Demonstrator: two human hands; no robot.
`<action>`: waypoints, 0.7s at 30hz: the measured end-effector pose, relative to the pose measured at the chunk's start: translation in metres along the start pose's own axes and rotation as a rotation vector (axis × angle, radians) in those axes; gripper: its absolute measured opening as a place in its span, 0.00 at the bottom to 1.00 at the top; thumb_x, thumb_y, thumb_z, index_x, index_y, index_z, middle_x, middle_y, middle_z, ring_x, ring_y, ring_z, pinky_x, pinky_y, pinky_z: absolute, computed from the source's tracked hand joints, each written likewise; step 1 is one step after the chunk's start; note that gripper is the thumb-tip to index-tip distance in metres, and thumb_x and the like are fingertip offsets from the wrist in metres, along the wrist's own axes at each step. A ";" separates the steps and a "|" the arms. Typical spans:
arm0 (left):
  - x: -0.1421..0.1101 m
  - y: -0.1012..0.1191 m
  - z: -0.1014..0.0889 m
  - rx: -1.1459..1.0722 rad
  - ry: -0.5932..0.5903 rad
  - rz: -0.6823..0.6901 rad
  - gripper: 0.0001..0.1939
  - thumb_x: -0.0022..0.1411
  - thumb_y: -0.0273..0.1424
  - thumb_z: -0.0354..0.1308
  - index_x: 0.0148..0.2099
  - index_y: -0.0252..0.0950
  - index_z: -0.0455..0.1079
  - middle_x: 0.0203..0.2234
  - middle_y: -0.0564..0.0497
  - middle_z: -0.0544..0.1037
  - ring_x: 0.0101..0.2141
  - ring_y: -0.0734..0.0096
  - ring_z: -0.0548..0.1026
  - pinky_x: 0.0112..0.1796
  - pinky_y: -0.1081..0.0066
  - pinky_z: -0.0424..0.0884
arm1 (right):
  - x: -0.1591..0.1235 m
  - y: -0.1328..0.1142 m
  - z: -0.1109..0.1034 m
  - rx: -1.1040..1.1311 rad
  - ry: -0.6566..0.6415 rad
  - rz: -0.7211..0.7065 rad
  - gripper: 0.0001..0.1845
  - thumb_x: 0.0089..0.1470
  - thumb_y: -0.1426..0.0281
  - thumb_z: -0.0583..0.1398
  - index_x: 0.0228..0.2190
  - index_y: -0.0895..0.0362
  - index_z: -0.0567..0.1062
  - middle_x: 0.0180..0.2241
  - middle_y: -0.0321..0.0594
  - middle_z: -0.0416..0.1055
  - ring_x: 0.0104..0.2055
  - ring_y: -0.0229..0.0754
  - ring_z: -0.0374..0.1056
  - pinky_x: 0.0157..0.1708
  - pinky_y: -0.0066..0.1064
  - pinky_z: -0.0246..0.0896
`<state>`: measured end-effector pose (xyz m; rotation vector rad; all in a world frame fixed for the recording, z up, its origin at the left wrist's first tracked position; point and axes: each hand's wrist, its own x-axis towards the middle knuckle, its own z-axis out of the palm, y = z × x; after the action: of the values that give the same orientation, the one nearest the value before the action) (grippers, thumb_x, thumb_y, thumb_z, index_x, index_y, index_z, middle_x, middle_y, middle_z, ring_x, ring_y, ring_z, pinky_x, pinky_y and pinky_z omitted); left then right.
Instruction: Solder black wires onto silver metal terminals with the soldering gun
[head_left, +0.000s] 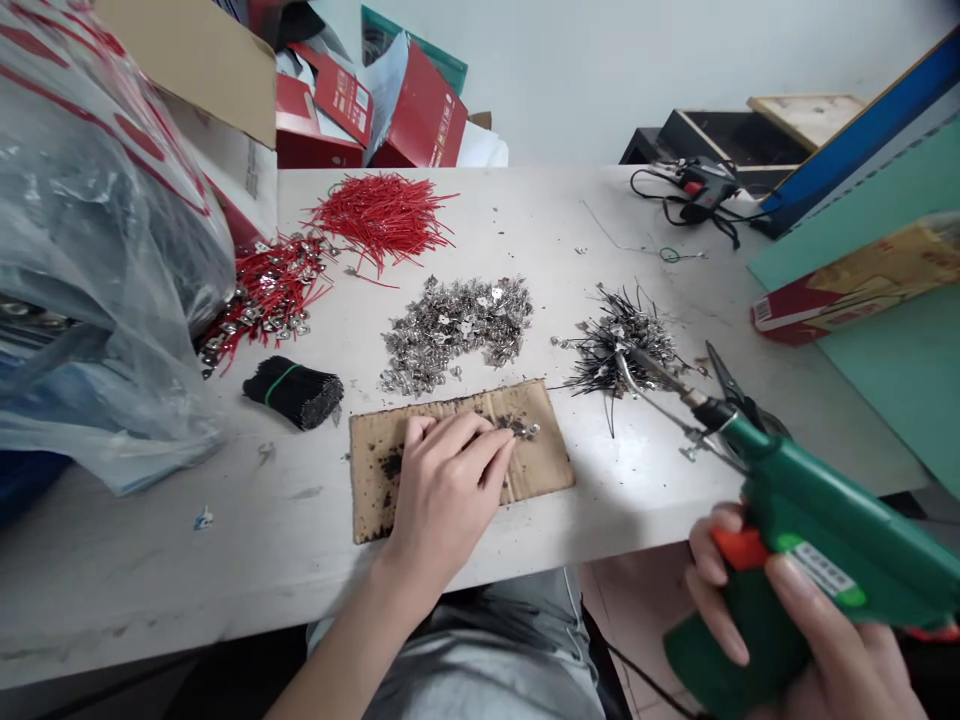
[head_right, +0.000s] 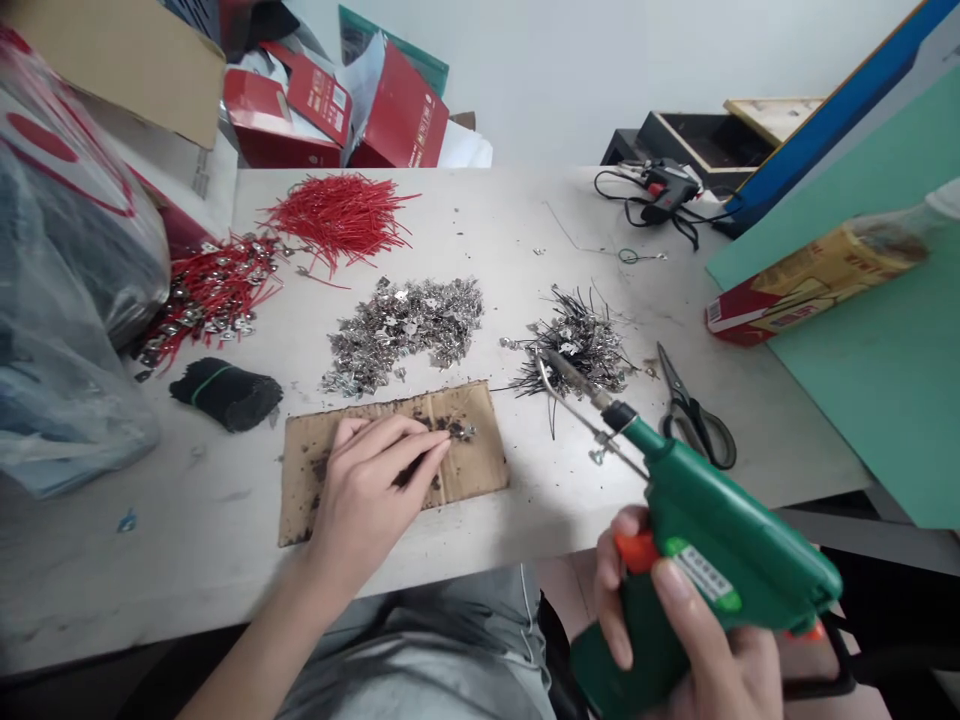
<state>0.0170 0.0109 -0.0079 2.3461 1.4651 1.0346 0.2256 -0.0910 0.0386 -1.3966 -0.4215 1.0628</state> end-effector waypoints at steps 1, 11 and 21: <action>0.000 0.000 0.000 -0.002 -0.004 0.001 0.05 0.68 0.25 0.61 0.38 0.37 0.78 0.30 0.54 0.79 0.32 0.71 0.75 0.39 0.62 0.59 | 0.011 0.001 0.003 0.024 -0.001 -0.061 0.12 0.54 0.68 0.65 0.42 0.54 0.76 0.36 0.43 0.68 0.26 0.36 0.64 0.14 0.23 0.56; 0.001 0.000 -0.001 -0.012 -0.018 -0.008 0.05 0.68 0.25 0.60 0.39 0.37 0.78 0.30 0.54 0.78 0.32 0.71 0.75 0.39 0.62 0.59 | 0.081 0.022 0.009 0.221 -0.137 -0.228 0.12 0.56 0.71 0.64 0.42 0.61 0.78 0.40 0.46 0.66 0.32 0.35 0.62 0.16 0.18 0.53; 0.000 -0.001 0.000 -0.007 -0.003 -0.009 0.05 0.68 0.26 0.61 0.39 0.37 0.78 0.31 0.54 0.79 0.32 0.71 0.76 0.39 0.62 0.59 | 0.083 0.019 0.006 0.326 -0.133 -0.155 0.14 0.55 0.71 0.64 0.44 0.61 0.77 0.41 0.45 0.65 0.32 0.33 0.60 0.16 0.15 0.53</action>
<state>0.0158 0.0110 -0.0083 2.3328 1.4671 1.0321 0.2563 -0.0246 -0.0051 -0.9931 -0.4243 1.0469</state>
